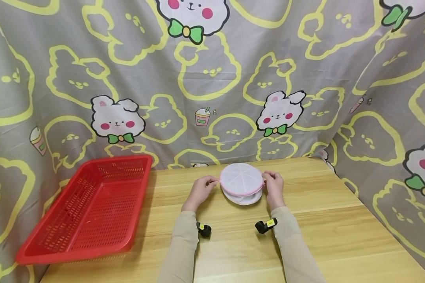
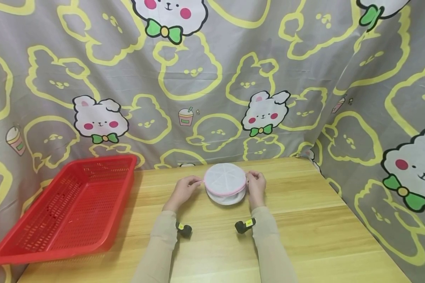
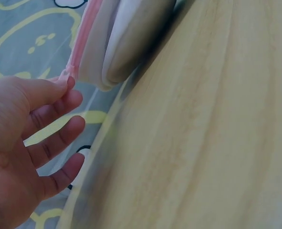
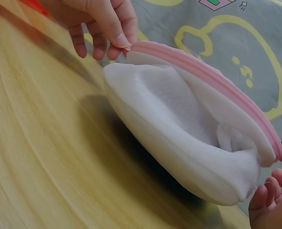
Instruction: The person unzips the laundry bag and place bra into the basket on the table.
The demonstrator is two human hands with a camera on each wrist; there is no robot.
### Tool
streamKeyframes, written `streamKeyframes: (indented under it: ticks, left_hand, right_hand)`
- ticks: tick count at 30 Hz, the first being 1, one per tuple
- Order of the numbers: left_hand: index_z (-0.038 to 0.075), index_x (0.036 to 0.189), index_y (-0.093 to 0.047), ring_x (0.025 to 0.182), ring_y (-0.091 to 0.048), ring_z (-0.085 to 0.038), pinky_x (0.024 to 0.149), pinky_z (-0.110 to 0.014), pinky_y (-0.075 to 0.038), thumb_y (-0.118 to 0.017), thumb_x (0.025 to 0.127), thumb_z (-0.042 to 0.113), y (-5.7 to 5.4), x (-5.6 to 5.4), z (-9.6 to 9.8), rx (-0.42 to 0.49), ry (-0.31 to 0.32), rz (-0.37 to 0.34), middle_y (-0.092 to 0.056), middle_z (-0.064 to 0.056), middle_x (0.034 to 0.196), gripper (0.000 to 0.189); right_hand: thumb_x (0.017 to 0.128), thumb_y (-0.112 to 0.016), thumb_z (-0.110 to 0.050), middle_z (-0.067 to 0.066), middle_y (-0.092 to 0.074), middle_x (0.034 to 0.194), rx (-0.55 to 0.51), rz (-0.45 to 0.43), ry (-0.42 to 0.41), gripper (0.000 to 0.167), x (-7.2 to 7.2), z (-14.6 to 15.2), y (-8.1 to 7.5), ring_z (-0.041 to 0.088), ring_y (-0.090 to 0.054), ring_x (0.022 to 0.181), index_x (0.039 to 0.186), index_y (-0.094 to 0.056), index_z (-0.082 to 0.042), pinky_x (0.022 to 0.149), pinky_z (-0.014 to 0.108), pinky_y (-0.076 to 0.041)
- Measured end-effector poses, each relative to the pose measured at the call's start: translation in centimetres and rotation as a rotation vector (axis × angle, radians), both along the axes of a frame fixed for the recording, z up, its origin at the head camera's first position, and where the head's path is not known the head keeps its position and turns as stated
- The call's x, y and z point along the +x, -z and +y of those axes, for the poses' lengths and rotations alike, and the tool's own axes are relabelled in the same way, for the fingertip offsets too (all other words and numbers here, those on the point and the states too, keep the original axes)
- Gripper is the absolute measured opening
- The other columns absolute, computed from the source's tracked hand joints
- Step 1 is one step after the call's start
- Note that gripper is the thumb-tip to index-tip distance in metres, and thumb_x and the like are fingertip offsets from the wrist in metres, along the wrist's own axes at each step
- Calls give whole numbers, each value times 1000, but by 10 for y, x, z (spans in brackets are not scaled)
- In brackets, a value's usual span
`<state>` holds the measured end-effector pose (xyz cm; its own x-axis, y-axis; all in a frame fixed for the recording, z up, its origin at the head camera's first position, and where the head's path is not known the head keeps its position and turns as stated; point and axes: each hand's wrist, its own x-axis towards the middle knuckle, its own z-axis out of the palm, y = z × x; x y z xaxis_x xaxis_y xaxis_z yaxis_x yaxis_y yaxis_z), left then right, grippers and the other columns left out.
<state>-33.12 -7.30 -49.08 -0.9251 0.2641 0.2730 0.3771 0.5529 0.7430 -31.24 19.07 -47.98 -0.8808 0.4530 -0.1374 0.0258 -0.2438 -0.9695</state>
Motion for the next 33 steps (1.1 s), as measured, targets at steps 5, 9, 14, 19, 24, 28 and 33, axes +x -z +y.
streamKeyframes:
  ticks: [5, 9, 14, 19, 24, 28, 33]
  left_hand:
    - [11, 102, -73, 82, -61, -13, 72, -27, -49, -62, 96, 17, 0, -1, 0, -9, -15, -4, -74, -3, 98, 14]
    - [11, 101, -73, 81, -60, -13, 72, -27, -49, -61, 96, 17, 0, -3, 1, -26, -27, -12, -73, -3, 97, 14]
    - [14, 101, -73, 81, -60, -13, 72, -28, -49, -61, 96, 19, -1, -6, 4, -40, -49, -15, -73, -2, 95, 14]
    - [14, 100, -74, 81, -60, -13, 74, -29, -50, -62, 96, 21, -1, -8, 7, -48, -82, -33, -73, -2, 94, 14]
    - [13, 98, -74, 86, -64, -18, 78, -34, -51, -63, 95, 22, -2, -12, 11, -46, -108, -43, -74, -4, 95, 15]
    - [14, 98, -74, 88, -64, -19, 80, -35, -51, -63, 96, 22, -3, -17, 14, -52, -119, -54, -74, -3, 96, 15]
    - [12, 97, -74, 89, -64, -20, 80, -36, -52, -63, 96, 21, -4, -22, 15, -47, -113, -64, -74, -4, 96, 15]
  right_hand:
    - [92, -58, -10, 0, -51, 103, 16, -51, -3, 36, -4, 3, -2, 13, -48, 84, 125, -52, 2, 66, 18, -46]
    - [93, -58, -11, 1, -49, 104, 30, -66, -9, 35, -6, 5, -2, 17, -47, 90, 125, -50, 0, 71, 22, -47]
    - [94, -56, -12, 0, -49, 106, 55, -34, -19, 35, -6, 6, -2, 18, -47, 96, 126, -50, 1, 83, 29, -45]
    - [96, -54, -13, 4, -49, 114, 88, -12, -66, 41, -7, 6, -1, 22, -46, 107, 132, -46, 4, 93, 35, -41]
    - [98, -52, -16, 7, -49, 123, 120, -22, -107, 43, -8, 7, 1, 17, -46, 107, 136, -45, 3, 92, 31, -40]
    - [98, -51, -16, 7, -49, 124, 138, -29, -120, 45, -8, 7, 2, 13, -46, 105, 138, -44, 3, 88, 26, -41]
    - [98, -51, -16, 10, -48, 128, 149, -33, -147, 47, -9, 7, 1, 15, -46, 108, 140, -42, 3, 90, 27, -41]
